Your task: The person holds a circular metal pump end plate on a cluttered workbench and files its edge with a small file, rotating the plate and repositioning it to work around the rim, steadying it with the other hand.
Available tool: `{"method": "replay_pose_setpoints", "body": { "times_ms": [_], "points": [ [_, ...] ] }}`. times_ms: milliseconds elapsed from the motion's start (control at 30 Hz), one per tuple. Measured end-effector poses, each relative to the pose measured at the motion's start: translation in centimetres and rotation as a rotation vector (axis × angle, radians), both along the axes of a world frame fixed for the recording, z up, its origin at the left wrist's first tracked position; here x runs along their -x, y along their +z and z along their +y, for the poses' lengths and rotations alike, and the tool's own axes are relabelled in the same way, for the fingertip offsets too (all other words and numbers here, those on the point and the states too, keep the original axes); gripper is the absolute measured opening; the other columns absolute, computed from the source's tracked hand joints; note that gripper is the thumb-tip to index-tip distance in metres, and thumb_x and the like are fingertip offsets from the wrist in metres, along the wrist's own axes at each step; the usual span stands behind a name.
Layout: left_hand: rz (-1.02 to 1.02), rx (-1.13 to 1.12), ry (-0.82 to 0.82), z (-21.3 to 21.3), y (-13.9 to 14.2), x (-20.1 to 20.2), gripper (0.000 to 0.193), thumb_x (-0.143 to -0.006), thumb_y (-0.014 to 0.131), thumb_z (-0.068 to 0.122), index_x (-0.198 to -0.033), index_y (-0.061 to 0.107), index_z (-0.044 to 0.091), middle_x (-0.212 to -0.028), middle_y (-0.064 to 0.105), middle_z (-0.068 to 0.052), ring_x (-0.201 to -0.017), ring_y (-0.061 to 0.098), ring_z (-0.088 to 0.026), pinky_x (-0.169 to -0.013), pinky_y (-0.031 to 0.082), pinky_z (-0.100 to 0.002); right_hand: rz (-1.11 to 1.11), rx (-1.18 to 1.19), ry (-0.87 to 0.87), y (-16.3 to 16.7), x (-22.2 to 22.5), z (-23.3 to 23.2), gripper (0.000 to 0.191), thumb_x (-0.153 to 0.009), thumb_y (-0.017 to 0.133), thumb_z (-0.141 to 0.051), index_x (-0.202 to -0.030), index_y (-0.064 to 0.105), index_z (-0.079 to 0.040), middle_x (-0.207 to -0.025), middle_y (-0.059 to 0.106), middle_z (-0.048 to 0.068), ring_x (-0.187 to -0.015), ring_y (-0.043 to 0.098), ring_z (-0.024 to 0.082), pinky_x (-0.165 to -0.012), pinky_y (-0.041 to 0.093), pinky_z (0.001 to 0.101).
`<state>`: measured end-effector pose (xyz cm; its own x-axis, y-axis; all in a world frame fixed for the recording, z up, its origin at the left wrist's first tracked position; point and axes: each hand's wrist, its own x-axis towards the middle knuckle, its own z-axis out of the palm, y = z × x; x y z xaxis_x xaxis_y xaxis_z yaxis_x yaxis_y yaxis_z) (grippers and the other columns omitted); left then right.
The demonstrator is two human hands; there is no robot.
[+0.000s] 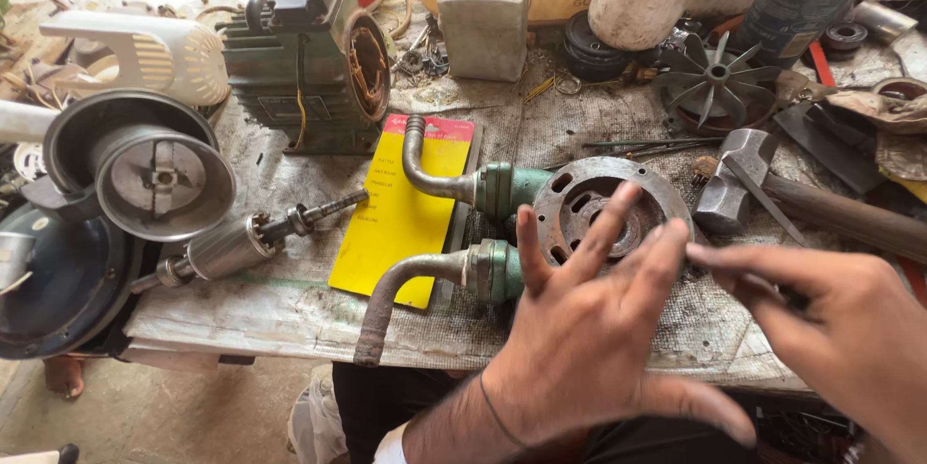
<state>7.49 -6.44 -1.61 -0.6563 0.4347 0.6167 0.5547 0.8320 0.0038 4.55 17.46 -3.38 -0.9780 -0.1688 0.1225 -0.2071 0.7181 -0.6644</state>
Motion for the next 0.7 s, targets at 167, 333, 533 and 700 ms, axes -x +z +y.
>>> {"method": "replay_pose_setpoints", "body": {
  "times_ms": [167, 333, 533, 700],
  "points": [
    [0.004, 0.076, 0.029, 0.0, 0.4, -0.1, 0.138, -0.065, 0.032, 0.101, -0.156, 0.045, -0.001, -0.13, 0.072, -0.003, -0.16, 0.037, -0.025, -0.122, -0.033, -0.058, 0.001, -0.099, -0.017, 0.7, -0.3, -0.6, 0.046, -0.083, 0.069, -0.001, -0.125, 0.077, -0.016, -0.108, 0.083, 0.008, -0.091, 0.082, 0.015, -0.077, 0.063, 0.0294],
    [-0.02, 0.023, 0.007, -0.1, 0.2, 0.4, 0.137, -0.067, 0.034, 0.101, -0.159, 0.044, 0.0, -0.114, 0.072, 0.002, -0.16, 0.036, -0.024, -0.124, -0.032, -0.055, 0.023, -0.019, 0.044, 1.0, 0.0, -0.6, 0.044, -0.084, 0.068, -0.001, -0.125, 0.077, -0.015, -0.106, 0.082, 0.01, -0.093, 0.082, 0.016, -0.078, 0.061, 0.0316],
    [-0.013, 0.044, -0.004, 0.1, 1.0, 0.2, 0.143, -0.061, 0.035, 0.102, -0.155, 0.042, -0.005, -0.121, 0.076, 0.002, -0.163, 0.036, -0.025, -0.125, -0.031, -0.058, -0.006, -0.087, 0.031, 1.7, -0.4, -0.8, 0.039, -0.085, 0.07, -0.007, -0.122, 0.078, -0.018, -0.103, 0.083, 0.008, -0.087, 0.081, 0.014, -0.069, 0.06, 0.0297],
    [-0.055, 0.051, -0.009, 0.2, 0.9, 0.5, 0.142, -0.063, 0.036, 0.101, -0.157, 0.04, -0.005, -0.111, 0.075, 0.002, -0.161, 0.035, -0.024, -0.122, -0.03, -0.058, -0.154, -0.14, -0.057, 1.9, -0.4, -0.9, 0.044, -0.087, 0.072, -0.008, -0.128, 0.077, -0.022, -0.103, 0.085, 0.005, -0.079, 0.077, 0.016, -0.069, 0.059, 0.0308]
  ]
}}
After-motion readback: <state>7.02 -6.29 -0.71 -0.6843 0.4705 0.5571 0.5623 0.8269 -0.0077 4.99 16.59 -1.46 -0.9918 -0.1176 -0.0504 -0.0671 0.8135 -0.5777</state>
